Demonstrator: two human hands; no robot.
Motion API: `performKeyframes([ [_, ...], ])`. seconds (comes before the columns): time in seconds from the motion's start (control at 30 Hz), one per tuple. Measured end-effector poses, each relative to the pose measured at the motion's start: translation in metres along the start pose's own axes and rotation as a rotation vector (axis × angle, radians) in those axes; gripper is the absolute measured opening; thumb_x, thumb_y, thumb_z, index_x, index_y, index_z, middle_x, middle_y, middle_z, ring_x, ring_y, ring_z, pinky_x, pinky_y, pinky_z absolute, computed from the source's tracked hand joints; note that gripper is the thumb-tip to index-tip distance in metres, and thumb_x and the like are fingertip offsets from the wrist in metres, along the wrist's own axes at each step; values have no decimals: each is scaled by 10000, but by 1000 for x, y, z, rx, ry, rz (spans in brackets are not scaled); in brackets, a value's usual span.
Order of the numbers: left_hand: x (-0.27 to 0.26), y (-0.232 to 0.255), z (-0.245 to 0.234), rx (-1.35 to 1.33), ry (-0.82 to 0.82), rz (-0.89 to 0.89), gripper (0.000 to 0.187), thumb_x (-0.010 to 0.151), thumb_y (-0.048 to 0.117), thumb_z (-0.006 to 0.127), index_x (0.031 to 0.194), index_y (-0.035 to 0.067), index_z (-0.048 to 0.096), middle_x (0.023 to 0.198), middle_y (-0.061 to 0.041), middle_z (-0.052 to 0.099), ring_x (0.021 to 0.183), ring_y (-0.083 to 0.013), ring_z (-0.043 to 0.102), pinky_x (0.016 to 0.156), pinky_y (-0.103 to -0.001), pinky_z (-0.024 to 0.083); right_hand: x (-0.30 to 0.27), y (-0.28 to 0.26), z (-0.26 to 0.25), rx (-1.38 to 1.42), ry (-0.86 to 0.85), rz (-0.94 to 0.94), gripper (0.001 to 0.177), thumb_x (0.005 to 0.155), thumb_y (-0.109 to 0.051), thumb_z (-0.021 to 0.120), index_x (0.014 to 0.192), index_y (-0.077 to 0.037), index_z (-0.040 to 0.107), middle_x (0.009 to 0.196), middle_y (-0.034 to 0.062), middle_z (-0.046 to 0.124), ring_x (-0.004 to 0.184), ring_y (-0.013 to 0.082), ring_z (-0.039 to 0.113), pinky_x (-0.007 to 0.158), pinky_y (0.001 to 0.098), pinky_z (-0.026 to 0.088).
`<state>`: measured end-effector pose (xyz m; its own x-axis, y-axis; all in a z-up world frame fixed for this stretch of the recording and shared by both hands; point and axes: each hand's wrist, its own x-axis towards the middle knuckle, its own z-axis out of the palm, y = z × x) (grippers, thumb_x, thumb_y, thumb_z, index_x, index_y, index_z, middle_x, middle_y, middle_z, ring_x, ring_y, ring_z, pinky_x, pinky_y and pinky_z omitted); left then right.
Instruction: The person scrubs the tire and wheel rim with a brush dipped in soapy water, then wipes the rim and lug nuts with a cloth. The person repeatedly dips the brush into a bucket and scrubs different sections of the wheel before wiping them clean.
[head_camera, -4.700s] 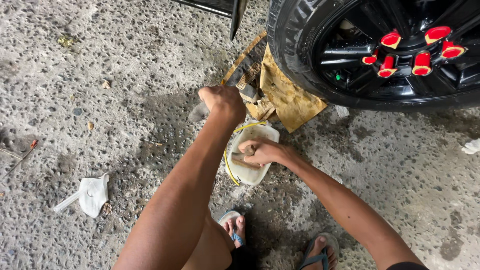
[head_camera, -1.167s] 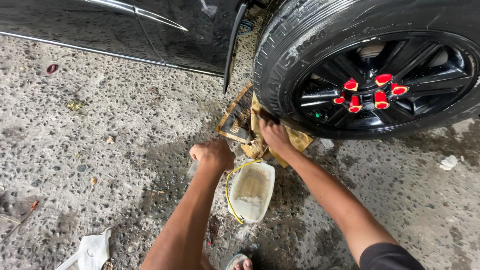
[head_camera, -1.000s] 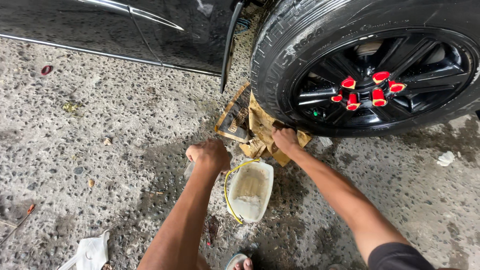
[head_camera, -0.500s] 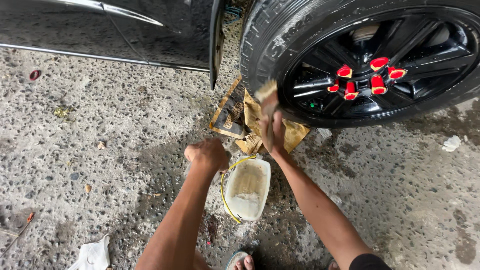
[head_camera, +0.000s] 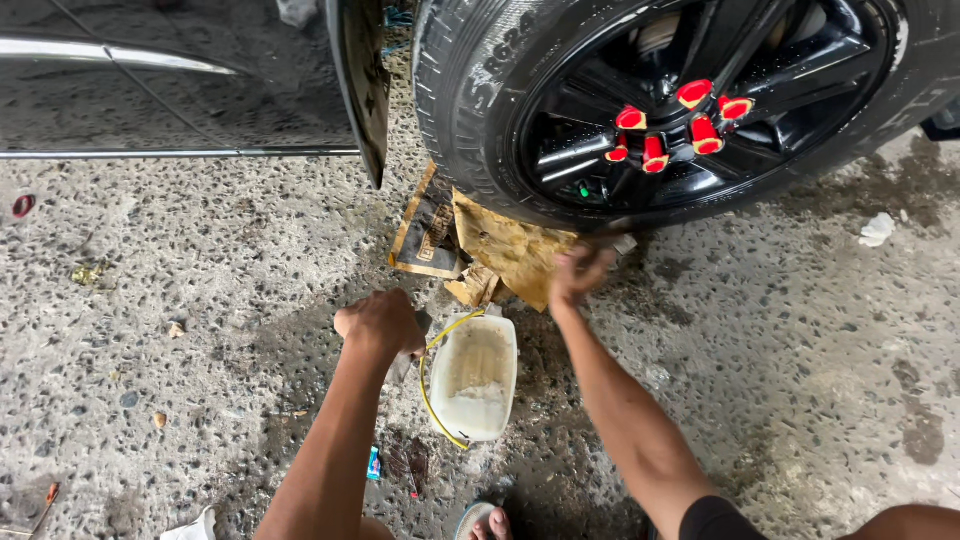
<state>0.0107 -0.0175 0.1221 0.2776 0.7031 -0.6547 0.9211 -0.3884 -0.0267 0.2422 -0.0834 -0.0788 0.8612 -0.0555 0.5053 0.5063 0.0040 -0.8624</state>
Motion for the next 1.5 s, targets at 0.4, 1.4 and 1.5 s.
performKeyframes([
  [0.4,-10,2,-1,20,9,-5,328,737,201,820,1054,136,769,968,-75,755,1019,-289,695,894,-434,479,-24,-93,15,335,-207,288,120,1005,-138,464,989,-20,483,714,232,707,621,305,735,550,369,616],
  [1.4,-41,2,-26,8,-69,-71,373,871,359,727,1117,89,658,983,-3,692,925,-204,664,833,-394,562,42,-163,75,-692,-1272,-997,784,835,-160,726,1472,-81,276,875,112,696,615,234,635,664,361,492],
  [1.5,-41,11,-25,11,-74,-59,400,835,328,744,1127,65,667,1024,-47,725,955,-249,681,786,-393,542,97,-197,55,-456,-1466,-828,786,701,63,539,1415,-211,360,656,-47,642,514,150,576,577,349,466],
])
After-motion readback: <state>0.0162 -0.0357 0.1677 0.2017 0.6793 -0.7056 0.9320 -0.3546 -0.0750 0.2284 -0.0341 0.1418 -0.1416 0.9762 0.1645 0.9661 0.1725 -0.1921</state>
